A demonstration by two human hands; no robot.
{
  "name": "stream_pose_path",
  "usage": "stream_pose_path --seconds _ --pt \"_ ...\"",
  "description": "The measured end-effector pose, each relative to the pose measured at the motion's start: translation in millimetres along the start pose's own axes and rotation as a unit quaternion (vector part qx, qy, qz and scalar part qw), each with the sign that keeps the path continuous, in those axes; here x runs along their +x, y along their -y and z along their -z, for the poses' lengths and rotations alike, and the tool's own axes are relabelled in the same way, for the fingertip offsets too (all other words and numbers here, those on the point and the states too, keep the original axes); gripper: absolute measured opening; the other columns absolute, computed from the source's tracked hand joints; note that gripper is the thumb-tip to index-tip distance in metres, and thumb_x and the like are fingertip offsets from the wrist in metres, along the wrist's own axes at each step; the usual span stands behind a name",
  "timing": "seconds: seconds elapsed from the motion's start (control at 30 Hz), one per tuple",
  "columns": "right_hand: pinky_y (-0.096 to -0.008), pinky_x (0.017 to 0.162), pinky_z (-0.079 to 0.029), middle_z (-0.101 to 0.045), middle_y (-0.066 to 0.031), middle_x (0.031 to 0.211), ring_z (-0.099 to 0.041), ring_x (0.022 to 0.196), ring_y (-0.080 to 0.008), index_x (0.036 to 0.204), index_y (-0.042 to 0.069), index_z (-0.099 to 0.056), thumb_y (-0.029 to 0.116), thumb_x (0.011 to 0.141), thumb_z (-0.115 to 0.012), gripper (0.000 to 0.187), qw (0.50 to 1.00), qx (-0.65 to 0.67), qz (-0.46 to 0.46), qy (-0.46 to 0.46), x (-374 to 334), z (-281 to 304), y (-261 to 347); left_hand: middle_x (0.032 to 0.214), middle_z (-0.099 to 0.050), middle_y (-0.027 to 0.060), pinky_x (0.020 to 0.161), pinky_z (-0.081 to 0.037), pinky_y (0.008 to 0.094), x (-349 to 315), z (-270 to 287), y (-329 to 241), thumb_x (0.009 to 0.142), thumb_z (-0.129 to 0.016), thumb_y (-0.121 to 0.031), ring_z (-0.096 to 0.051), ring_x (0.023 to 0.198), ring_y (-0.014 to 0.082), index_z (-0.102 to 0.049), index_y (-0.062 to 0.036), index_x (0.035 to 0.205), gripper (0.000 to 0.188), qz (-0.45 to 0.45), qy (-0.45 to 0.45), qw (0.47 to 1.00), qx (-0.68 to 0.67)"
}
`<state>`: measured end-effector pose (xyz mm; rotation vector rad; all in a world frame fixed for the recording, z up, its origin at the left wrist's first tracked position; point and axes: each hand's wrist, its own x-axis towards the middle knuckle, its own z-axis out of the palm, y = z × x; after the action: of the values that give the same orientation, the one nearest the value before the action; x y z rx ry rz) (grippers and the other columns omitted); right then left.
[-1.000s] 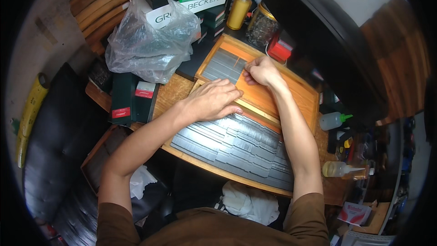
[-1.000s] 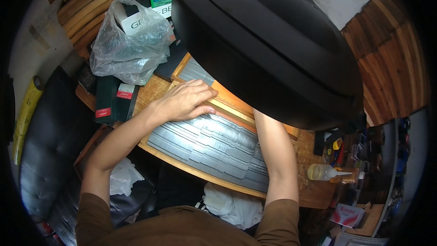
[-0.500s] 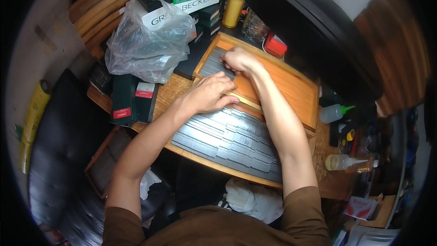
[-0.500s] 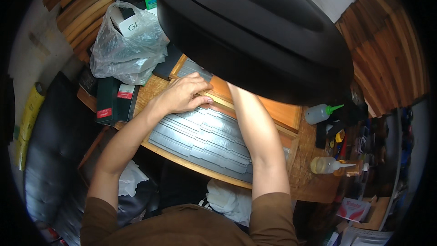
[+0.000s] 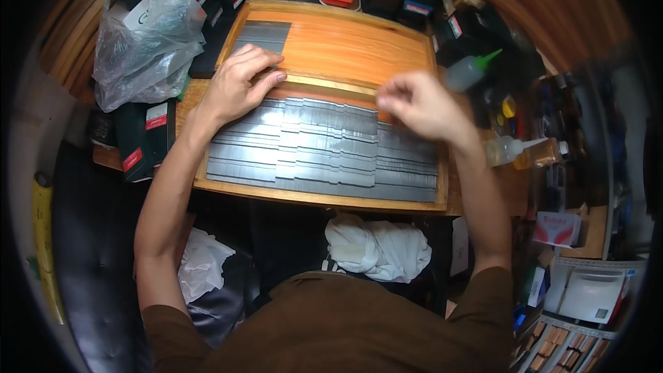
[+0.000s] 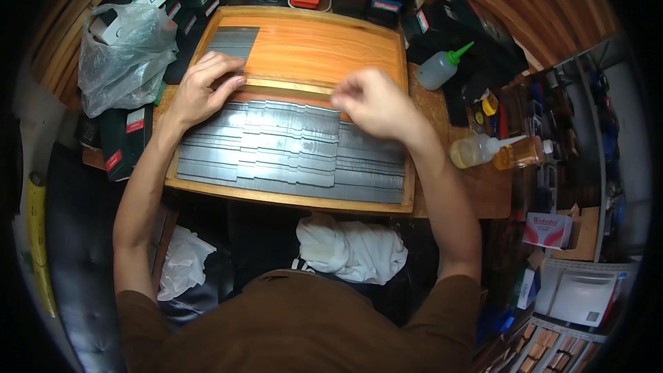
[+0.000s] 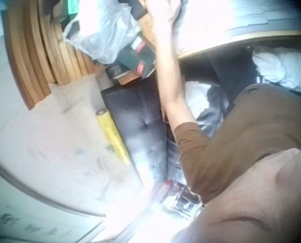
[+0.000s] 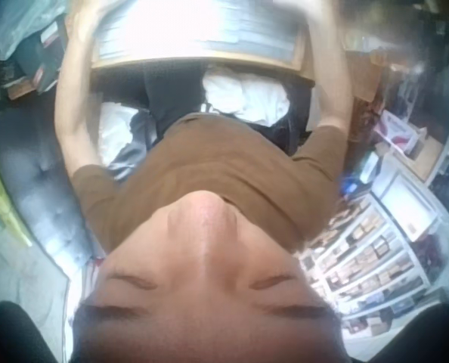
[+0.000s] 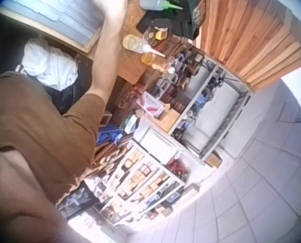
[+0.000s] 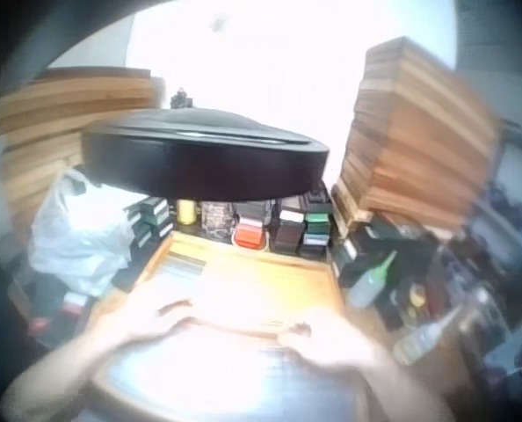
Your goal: The person assembles small, rectangular metal pieces by hand, interlocking them into a longer strip. They repeatedly pick up individual pieces from a wooden tray, connect them, and place the growing assembly back on the tray.
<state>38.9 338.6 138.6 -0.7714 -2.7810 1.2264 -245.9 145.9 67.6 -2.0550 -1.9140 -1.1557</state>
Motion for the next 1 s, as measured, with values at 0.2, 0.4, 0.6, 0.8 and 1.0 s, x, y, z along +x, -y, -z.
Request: stream_pose_path --seconds 0.2,0.4,0.6,0.8,1.0 --pt "-0.0252 0.068 -0.055 -0.072 -0.0051 0.088 -0.064 0.074 -0.0081 0.112 -0.009 -0.071 0.01 0.087 -0.082 0.033 0.99 0.028 -0.077 -0.114 -66 -55 -27 0.119 -0.07 0.0165 0.095 -0.051 0.0416 -12 -30 -108 0.088 -0.08 -0.023 -0.064 0.109 0.0324 -0.072 -0.0004 0.108 0.031 -0.09 0.117 0.988 -0.049" --pt "-0.0339 0.071 -0.055 -0.07 -0.0133 0.089 -0.068 0.075 -0.0202 0.118 -0.006 -0.068 0.013 0.078 -0.089 0.048 0.981 0.004 -0.025 -0.191 -60 -89 -28 0.134 -0.066 0.0177 0.106 -0.048 0.0456 -20 -62 -131 0.082 -0.086 -0.033 -0.06 0.126 0.0355 -0.071 0.0002 0.116 0.049 -0.057 0.185 0.975 -0.108" --pt "-0.0333 0.071 -0.056 -0.069 -0.0117 0.09 -0.066 0.074 -0.0183 0.119 -0.007 -0.066 0.011 0.079 -0.089 0.049 0.981 -0.004 -0.018 -0.191 -58 -86 -35 0.134 -0.066 0.0166 0.106 -0.048 0.0446 -18 -61 -131 0.076 -0.091 -0.031 -0.06 0.126 0.0347 -0.073 -0.0001 0.109 0.049 -0.029 0.197 0.97 -0.139" --pt "-0.0308 0.071 -0.056 -0.066 -0.0085 0.087 -0.064 0.074 -0.0137 0.118 -0.008 -0.067 0.014 0.08 -0.088 0.049 0.984 0.023 -0.075 -0.161 -66 -68 -39 0.132 -0.067 0.0157 0.105 -0.049 0.0443 -18 -60 -130 0.075 -0.091 -0.031 -0.06 0.124 0.034 -0.073 -0.0004 0.107 0.048 -0.03 0.188 0.972 -0.141" --pt "-0.0385 0.074 -0.058 -0.073 -0.0203 0.085 -0.073 0.079 -0.0279 0.109 -0.011 -0.069 0.023 0.078 -0.087 0.049 0.978 -0.054 -0.121 -0.161 -51 -64 -14 0.132 -0.067 0.0164 0.103 -0.05 0.0442 -20 -61 -129 0.076 -0.091 -0.031 -0.062 0.123 0.0344 -0.073 -0.0007 0.107 0.047 -0.043 0.18 0.973 -0.137"
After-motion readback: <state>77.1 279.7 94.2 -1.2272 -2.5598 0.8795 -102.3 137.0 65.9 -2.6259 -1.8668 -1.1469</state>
